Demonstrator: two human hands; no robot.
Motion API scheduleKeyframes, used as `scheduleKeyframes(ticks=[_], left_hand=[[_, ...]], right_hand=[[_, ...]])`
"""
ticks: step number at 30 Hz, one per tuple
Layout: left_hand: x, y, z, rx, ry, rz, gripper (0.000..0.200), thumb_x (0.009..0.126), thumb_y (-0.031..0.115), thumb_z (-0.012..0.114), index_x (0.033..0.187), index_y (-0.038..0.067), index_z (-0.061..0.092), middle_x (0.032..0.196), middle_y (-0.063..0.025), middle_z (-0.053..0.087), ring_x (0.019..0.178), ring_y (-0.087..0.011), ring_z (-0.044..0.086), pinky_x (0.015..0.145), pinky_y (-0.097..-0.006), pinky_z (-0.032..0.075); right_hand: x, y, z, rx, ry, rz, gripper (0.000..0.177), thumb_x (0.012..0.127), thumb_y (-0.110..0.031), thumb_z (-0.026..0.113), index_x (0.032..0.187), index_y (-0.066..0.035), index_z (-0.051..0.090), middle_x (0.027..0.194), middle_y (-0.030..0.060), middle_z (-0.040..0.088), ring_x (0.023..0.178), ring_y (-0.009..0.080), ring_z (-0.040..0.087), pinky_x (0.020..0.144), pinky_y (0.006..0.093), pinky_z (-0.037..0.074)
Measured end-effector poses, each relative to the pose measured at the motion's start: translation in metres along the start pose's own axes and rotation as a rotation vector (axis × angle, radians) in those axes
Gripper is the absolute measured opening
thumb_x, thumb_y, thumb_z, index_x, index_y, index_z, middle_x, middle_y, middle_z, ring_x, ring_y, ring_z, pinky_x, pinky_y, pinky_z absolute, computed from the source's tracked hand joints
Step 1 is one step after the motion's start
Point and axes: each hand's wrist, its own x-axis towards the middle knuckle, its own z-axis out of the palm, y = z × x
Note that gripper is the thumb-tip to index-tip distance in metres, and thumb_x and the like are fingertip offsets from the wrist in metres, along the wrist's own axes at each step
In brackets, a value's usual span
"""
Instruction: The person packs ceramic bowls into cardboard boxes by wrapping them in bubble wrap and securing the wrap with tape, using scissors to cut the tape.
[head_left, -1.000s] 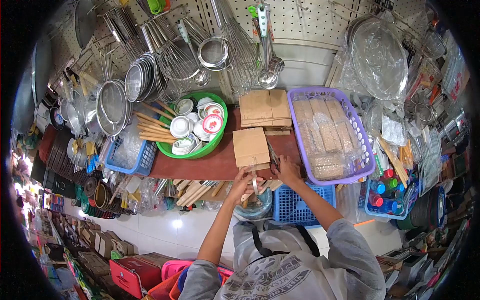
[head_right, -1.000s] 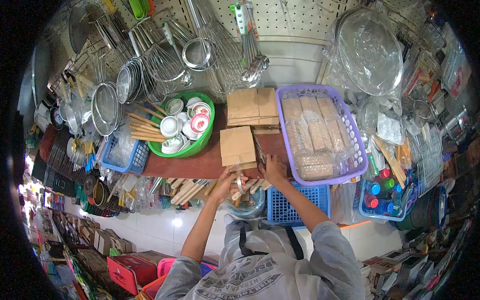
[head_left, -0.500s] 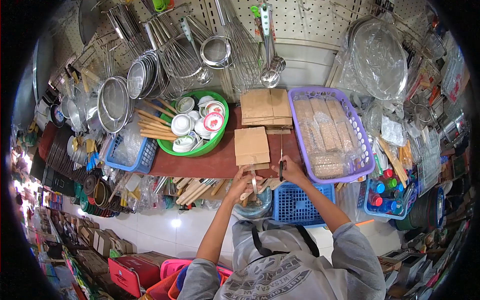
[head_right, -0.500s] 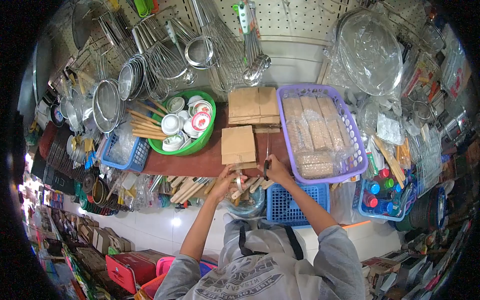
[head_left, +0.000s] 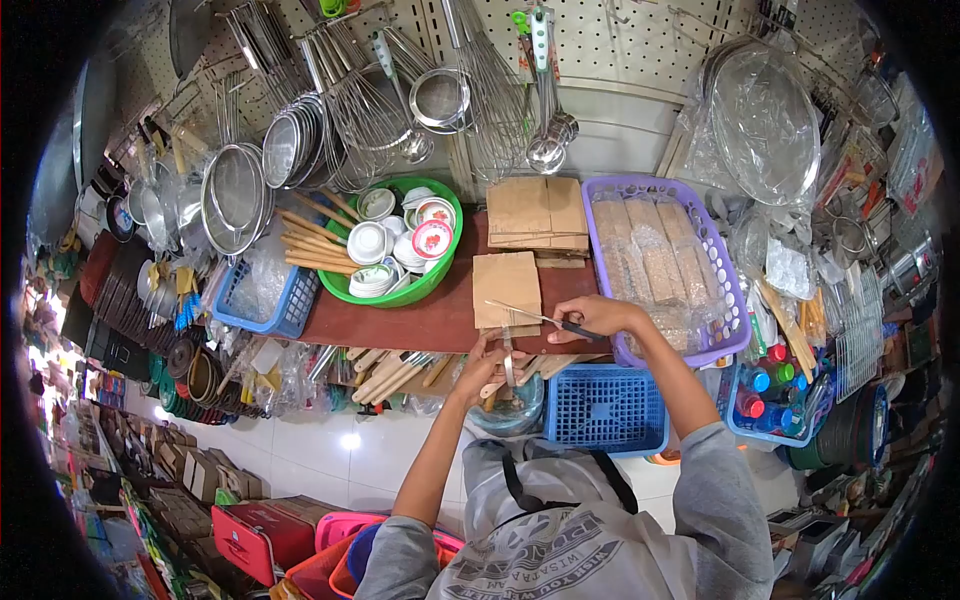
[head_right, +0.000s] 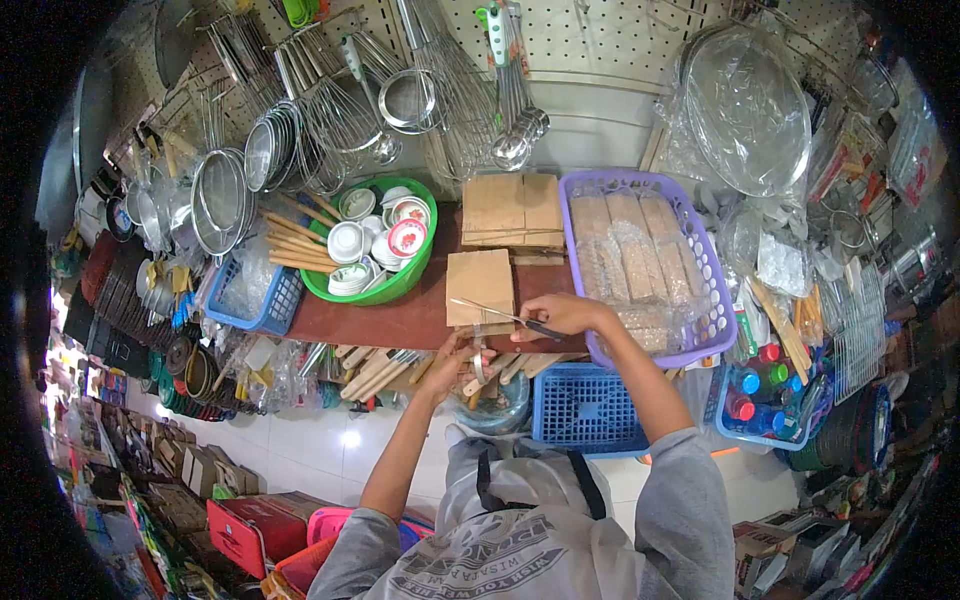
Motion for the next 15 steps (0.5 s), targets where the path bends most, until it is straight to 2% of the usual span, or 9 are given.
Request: scheduleKeyframes(ticks=[2, 8, 15], left_hand=[[0.0, -0.002, -0.001, 0.014, 0.005, -0.001, 0.057, 0.1, 0.017, 0.055, 0.149, 0.008, 0.027, 0.112, -0.016, 0.07, 0.085, -0.0246, 0.074, 0.074, -0.0322, 0.059], [-0.001, -0.002, 0.0, 0.058, 0.017, 0.0, 0.058, 0.1, 0.019, 0.056, 0.15, 0.012, 0.027, 0.114, -0.0143, 0.071, 0.087, -0.0245, 0.074, 0.079, -0.0355, 0.058], [-0.004, 0.004, -0.001, 0.075, 0.023, -0.006, 0.059, 0.1, 0.02, 0.055, 0.151, 0.012, 0.025, 0.115, -0.0156, 0.07, 0.089, -0.0255, 0.074, 0.079, -0.0353, 0.058]], right_hand=[[0.004, 0.002, -0.011, -0.035, -0.105, 0.084, 0.058, 0.081, -0.065, 0.074, 0.095, -0.009, 0.066, 0.067, 0.0006, 0.058, 0.061, 0.0124, 0.057, 0.057, 0.0289, 0.045], [0.017, -0.003, -0.025, -0.025, -0.314, 0.262, 0.058, 0.08, -0.063, 0.075, 0.093, -0.007, 0.067, 0.069, 0.0018, 0.058, 0.062, 0.0134, 0.059, 0.055, 0.0284, 0.048], [0.028, -0.003, -0.027, -0.061, -0.38, 0.364, 0.06, 0.075, -0.067, 0.077, 0.089, -0.009, 0.067, 0.07, 0.0011, 0.057, 0.062, 0.0129, 0.059, 0.055, 0.0265, 0.049]])
